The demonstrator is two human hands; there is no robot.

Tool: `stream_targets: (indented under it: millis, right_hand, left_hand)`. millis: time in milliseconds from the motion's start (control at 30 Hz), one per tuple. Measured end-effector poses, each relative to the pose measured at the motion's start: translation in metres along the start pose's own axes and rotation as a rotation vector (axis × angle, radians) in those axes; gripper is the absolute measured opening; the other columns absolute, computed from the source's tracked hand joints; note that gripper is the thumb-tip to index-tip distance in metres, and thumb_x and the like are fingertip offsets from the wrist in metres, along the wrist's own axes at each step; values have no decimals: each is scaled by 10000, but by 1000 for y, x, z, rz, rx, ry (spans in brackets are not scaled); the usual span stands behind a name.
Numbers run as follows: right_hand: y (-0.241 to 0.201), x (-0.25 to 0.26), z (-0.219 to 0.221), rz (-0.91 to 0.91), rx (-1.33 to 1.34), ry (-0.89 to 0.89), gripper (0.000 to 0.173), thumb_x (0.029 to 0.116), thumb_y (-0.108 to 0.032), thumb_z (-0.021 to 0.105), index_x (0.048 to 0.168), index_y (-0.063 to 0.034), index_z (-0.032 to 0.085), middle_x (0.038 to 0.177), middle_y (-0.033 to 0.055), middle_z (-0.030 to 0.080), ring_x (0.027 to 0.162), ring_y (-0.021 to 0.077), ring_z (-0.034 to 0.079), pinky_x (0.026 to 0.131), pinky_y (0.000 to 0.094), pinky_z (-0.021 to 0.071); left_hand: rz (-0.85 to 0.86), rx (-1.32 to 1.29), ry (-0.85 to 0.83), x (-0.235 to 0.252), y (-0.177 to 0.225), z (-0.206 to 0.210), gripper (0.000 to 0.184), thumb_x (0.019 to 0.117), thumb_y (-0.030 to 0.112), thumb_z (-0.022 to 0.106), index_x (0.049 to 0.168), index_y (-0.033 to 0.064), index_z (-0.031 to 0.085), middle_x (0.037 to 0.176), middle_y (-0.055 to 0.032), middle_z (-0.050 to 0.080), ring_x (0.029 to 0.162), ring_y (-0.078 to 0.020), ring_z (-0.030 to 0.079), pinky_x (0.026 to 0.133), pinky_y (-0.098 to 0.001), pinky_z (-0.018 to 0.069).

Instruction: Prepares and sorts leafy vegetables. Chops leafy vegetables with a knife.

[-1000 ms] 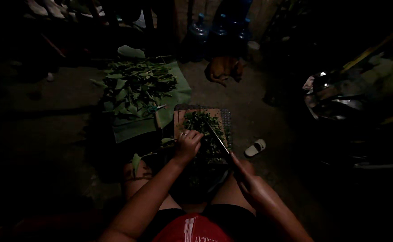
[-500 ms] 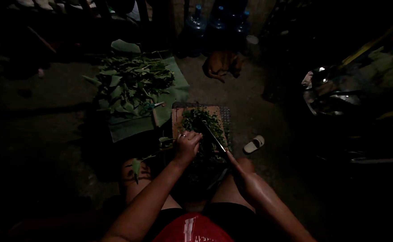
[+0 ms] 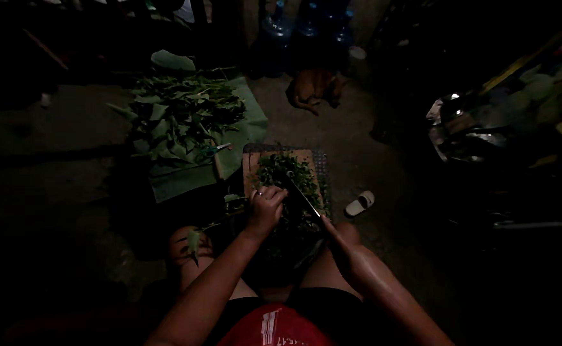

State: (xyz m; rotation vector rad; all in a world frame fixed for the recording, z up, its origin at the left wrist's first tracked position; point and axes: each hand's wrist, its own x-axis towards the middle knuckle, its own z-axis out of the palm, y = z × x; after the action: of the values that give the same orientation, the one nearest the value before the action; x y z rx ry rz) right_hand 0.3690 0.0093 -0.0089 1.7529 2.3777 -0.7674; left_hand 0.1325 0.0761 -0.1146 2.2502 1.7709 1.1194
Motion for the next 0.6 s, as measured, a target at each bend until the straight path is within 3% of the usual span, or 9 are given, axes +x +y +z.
stream_targets:
  millis: [100,267,433,533,600]
  right_hand:
    - [-3,-11,-7,4,-59,-21,650,1096,-266,431,1646,-396,109,843,156,703,666,311,682,638,496,570]
    - [-7,8,11,33,-48,-116,709,1088,-170,404,1650,-373,22,909,179,713,751,351,703,718,530,575]
    - [-2,13,9,11,3,-76,682,1093,-209,422,1653,-358,62,927,179,714,747,328,695,716,514,574]
    - [-2,-3,-3,-17,3,5,654,1091,-238,438,1650,-365,124,926,166,715,706,299,691,668,489,581]
    - [-6,-11,-10,-4,-18,-36,658,1093,-231,432,1650,-372,110,924,180,710,709,320,692,666,510,572]
  left_hand:
    - [-9,-5,9,-1,0,1,167,941,84,669,1072,87,774,1140,-146,702,1064,-350,671,912,-550,533]
    - [17,0,40,-3,-1,5,199,939,73,666,1097,102,782,1100,-114,727,1025,-325,683,887,-540,531]
    - [0,-4,-6,-3,0,0,281,937,48,649,1186,110,764,1173,-138,710,1110,-347,663,959,-551,517]
    - [-11,-46,53,-3,-1,2,235,914,19,663,1114,71,776,1084,-152,723,1044,-347,684,912,-534,542]
    - [-7,-65,91,-3,-2,4,160,925,34,667,1044,39,774,1034,-156,733,1012,-337,701,906,-522,555]
